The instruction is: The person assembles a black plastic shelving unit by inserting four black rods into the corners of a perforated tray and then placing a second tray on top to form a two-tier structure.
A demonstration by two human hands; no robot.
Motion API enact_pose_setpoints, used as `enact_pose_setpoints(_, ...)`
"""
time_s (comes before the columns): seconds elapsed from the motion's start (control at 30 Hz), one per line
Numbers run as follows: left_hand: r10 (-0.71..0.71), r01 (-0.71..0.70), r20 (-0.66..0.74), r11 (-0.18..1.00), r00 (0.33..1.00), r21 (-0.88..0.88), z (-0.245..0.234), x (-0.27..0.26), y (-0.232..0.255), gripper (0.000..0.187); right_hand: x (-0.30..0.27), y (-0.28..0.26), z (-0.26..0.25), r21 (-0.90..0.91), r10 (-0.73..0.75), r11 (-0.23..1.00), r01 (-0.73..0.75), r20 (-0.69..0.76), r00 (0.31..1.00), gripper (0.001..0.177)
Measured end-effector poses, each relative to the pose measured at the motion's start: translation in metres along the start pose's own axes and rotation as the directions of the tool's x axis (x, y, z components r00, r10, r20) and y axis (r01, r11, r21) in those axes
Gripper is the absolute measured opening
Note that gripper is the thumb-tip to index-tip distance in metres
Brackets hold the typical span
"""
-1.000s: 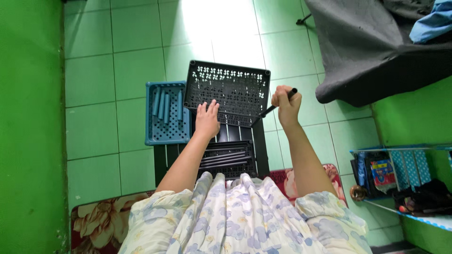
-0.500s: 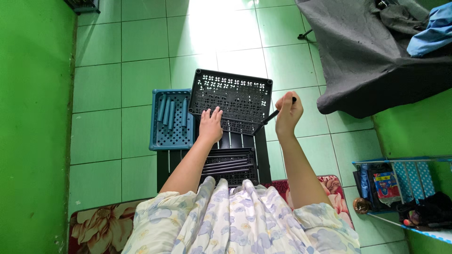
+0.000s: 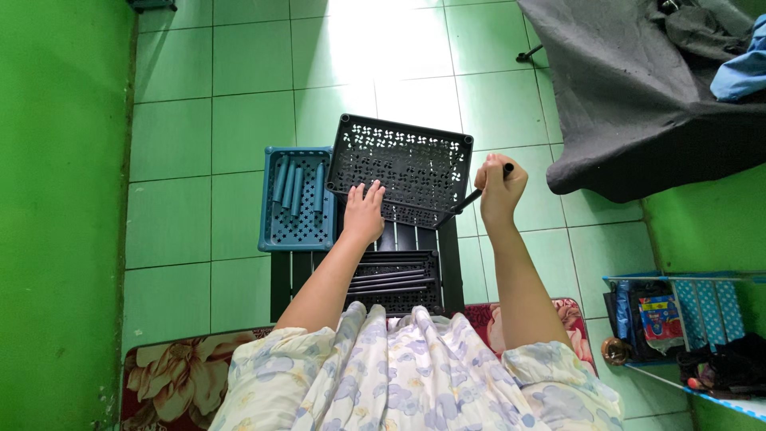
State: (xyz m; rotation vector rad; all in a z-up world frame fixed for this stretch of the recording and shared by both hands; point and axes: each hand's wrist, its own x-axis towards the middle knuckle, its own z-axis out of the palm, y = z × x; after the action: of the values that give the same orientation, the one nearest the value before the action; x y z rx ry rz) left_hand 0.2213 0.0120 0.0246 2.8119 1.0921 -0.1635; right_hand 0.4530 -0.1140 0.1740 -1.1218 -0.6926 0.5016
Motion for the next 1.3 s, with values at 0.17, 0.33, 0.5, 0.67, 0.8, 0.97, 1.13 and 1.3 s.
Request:
enact_pose_setpoints(0.17, 0.001, 0.000, 0.022, 1.000, 1.000, -0.021, 0.001, 0.001, -0.001, 0.079, 0.008, -0.001, -0.014, 0.073, 0.089, 0.993, -0.090, 0.012, 0.996, 0.034)
enact_pose_setpoints(0.33, 0.004, -0.004, 0.019, 1.000, 1.000, -0.016, 0.002, 0.001, -0.001, 0.079, 0.005, -0.009, -0.013, 0.017, 0.064, 0.998, -0.065, 0.063, 0.996, 0.034)
enact_pose_setpoints(0.5, -0.003, 0.004, 0.038, 1.000, 0.999, -0.029, 0.000, 0.002, -0.001, 0.081, -0.005, -0.021, -0.007, -0.046, 0.040, 0.998, -0.039, 0.023, 0.999, 0.026)
enact_pose_setpoints(0.67, 0.004, -0.004, 0.042, 1.000, 0.999, -0.002, -0.002, 0.001, 0.000, 0.082, -0.003, -0.012, -0.001, -0.116, 0.073, 0.991, -0.073, -0.009, 0.997, 0.033)
enact_pose_setpoints(0.8, 0.008, -0.007, 0.043, 1.000, 0.999, -0.020, -0.003, -0.002, -0.001, 0.083, 0.000, 0.000, -0.001, -0.021, 0.092, 0.996, -0.092, -0.002, 0.996, 0.038)
enact_pose_setpoints(0.97, 0.003, -0.001, 0.047, 1.000, 0.999, -0.025, -0.008, -0.002, 0.000, 0.082, 0.003, 0.005, -0.008, 0.046, 0.093, 0.994, -0.098, 0.102, 0.990, 0.042)
enact_pose_setpoints(1.13, 0.002, -0.001, 0.045, 1.000, 0.999, -0.018, -0.006, -0.002, -0.001, 0.082, 0.004, 0.005, -0.014, 0.010, 0.130, 0.991, -0.135, 0.197, 0.972, 0.043)
enact_pose_setpoints(1.3, 0.005, -0.004, 0.038, 1.000, 0.999, -0.015, -0.002, -0.001, -0.001, 0.082, 0.003, -0.005, -0.015, -0.007, 0.146, 0.989, -0.149, 0.258, 0.955, 0.041)
